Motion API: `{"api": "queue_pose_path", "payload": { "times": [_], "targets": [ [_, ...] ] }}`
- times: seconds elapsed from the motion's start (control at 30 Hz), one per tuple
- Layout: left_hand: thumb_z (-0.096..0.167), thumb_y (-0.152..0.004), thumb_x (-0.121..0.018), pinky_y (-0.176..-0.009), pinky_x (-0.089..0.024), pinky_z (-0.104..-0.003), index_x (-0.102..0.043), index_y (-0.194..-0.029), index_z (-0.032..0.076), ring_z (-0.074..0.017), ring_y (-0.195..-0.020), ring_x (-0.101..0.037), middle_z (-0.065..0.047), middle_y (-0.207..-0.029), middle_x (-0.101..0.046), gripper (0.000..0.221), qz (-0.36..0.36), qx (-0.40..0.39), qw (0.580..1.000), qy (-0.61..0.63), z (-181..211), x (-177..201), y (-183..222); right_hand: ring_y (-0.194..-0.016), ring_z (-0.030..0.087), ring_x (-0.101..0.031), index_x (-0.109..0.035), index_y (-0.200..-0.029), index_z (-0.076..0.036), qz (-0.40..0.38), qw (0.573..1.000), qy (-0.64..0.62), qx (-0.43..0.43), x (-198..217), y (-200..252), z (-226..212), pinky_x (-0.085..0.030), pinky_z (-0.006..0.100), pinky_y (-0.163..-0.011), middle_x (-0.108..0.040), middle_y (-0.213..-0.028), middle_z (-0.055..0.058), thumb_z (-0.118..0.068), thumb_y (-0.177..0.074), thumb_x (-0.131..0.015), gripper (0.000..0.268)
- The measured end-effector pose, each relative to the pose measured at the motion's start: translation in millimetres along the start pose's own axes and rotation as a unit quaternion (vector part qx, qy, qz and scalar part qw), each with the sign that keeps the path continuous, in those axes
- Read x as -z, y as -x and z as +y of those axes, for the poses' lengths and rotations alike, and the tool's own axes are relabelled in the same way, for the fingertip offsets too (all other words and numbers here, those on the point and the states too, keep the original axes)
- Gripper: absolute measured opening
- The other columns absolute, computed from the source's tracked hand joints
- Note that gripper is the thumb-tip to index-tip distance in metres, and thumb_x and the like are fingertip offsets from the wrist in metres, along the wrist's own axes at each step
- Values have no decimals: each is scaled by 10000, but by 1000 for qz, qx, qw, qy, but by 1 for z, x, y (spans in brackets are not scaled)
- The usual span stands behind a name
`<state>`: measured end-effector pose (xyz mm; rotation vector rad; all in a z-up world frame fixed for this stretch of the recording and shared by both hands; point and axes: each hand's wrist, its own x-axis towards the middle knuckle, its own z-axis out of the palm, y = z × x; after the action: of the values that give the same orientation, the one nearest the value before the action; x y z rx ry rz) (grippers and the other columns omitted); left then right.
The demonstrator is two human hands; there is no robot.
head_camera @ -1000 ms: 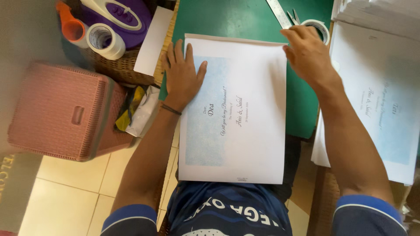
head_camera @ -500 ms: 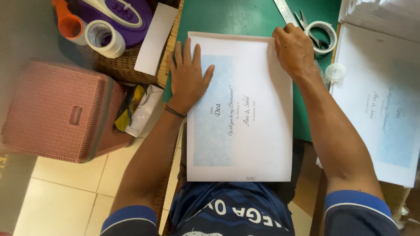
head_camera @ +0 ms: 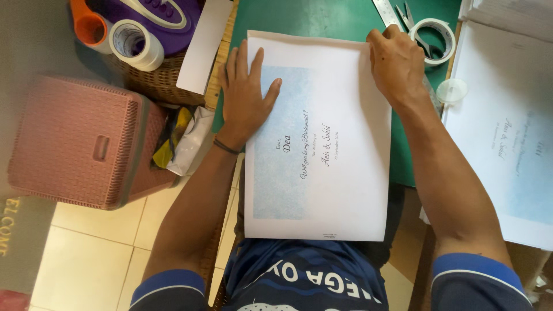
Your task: The person applies adhesive tape to the edge of a paper sheet, removes the backing, and then uses a metal ruler to guide folding and press the seam to assemble paper folders.
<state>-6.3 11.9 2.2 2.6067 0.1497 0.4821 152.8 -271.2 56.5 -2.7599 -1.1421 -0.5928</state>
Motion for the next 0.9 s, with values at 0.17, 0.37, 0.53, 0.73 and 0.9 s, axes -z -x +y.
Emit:
{"api": "queue_pose_path", "payload": {
  "times": [0.17, 0.37, 0.53, 0.73, 0.9],
  "targets": [
    [378, -1019, -695, -1242, -164, -607, -469, -1509, -18, -404, -1507, -283, -257, -1629, -310, 669, 14, -3, 999, 44, 0, 2, 0, -777, 354, -682, -698, -1094, -33, -16, 1000, 10, -12, -6, -1, 0, -549, 450, -651, -661, -960, 161, -65, -1043, -680, 63],
    [232, -1030, -670, -1059, -460, -462, -362, -1524, -44, -351, -1280, -549, -233, -1522, -469, 644, 88, 7, 974, 211, -3, 9, -5, -812, 374, -680, -689, -1085, -17, -13, 1000, -22, -18, 5, -2, -5, -550, 466, -671, -666, -1001, 175, -45, -1032, -671, 63],
    [92, -1073, -627, -860, -588, -308, -660, -1260, -53, -150, -972, -726, -136, -1122, -767, 239, 80, 54, 920, 379, -15, 9, -16, -828, 362, -679, -694, -1135, -23, -25, 994, -108, -13, 23, -4, -15, -543, 466, -691, -660, -1009, 171, -31, -1036, -688, 99],
    [124, -1087, -578, -814, -558, -266, -663, -1203, -41, -87, -895, -651, -89, -1053, -748, 218, 37, 114, 846, 519, -27, 18, -19, -973, 196, -591, -518, -1464, -23, -69, 845, -517, -116, 33, 6, 13, -512, 349, -752, -561, -1167, 70, -36, -1035, -683, 460],
    [144, -1080, -565, -824, -580, -257, -647, -1199, -36, -86, -903, -679, -82, -1063, -750, 231, 16, 117, 814, 569, -24, 21, -19, -920, 112, -714, -638, -1262, -37, -51, 622, -722, -299, 3, 15, 18, -634, 270, -833, -716, -1042, 53, -83, -1047, -675, 223]
  ]
}}
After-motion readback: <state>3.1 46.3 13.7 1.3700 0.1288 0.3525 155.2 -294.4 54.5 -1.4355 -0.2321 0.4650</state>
